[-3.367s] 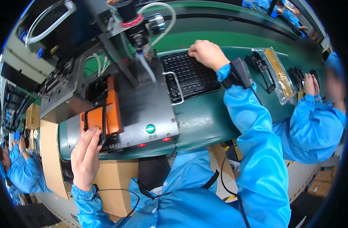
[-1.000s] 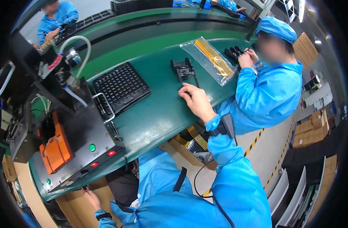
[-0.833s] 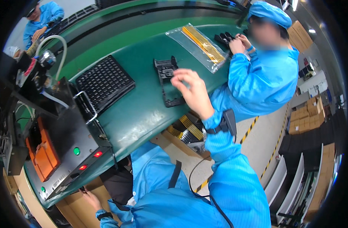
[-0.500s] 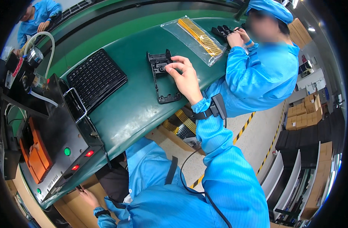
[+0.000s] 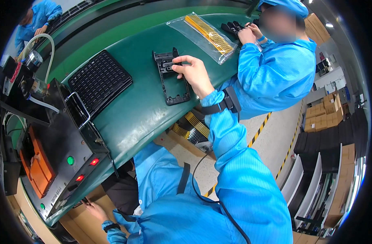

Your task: The worker places plastic housings into an assembly machine and then sorts them into boxes on an electronics assembly line.

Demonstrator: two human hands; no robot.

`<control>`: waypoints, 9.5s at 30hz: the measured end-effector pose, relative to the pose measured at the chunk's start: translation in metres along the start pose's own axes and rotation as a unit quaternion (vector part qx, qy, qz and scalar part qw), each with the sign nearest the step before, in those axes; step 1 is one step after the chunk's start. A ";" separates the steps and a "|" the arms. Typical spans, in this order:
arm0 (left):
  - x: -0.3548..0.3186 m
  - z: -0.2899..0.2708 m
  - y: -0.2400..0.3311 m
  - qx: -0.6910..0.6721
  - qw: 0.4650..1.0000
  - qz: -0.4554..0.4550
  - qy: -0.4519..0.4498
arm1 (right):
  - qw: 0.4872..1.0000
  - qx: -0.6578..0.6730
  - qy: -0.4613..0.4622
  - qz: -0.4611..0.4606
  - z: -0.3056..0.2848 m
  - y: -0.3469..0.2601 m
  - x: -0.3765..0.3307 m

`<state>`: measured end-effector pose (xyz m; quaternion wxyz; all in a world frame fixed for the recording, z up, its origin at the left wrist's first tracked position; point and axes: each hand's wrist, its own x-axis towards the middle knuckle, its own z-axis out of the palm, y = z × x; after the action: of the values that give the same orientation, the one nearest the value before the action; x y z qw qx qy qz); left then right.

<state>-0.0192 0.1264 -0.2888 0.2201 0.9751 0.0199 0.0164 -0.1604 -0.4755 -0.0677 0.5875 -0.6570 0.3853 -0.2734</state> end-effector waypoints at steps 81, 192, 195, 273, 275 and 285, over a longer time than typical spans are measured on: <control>0.023 -0.235 0.169 0.089 0.919 0.376 0.075 | 0.754 -0.350 -0.210 -0.515 0.197 -0.080 -0.211; 0.075 -0.026 -0.271 -0.132 0.962 -0.199 -0.136 | 0.976 0.097 -0.017 -0.196 0.063 0.059 -0.027; 0.098 0.013 -0.282 0.201 0.973 -0.110 0.026 | 0.982 0.091 -0.027 -0.164 0.057 0.045 -0.041; -0.017 -0.017 0.023 0.127 0.966 0.208 0.087 | 0.983 0.042 0.010 -0.177 0.059 0.039 -0.047; -0.024 -0.032 0.041 0.112 0.967 0.212 0.084 | 0.983 0.042 0.011 -0.178 0.059 0.040 -0.047; -0.026 -0.032 0.037 0.104 0.969 0.207 0.085 | 0.983 0.037 0.010 -0.180 0.062 0.041 -0.049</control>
<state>-0.0454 0.1055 -0.2448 0.1071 0.9706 -0.1623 0.1419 -0.1446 -0.4003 -0.1136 0.5486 -0.6908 0.2564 -0.3951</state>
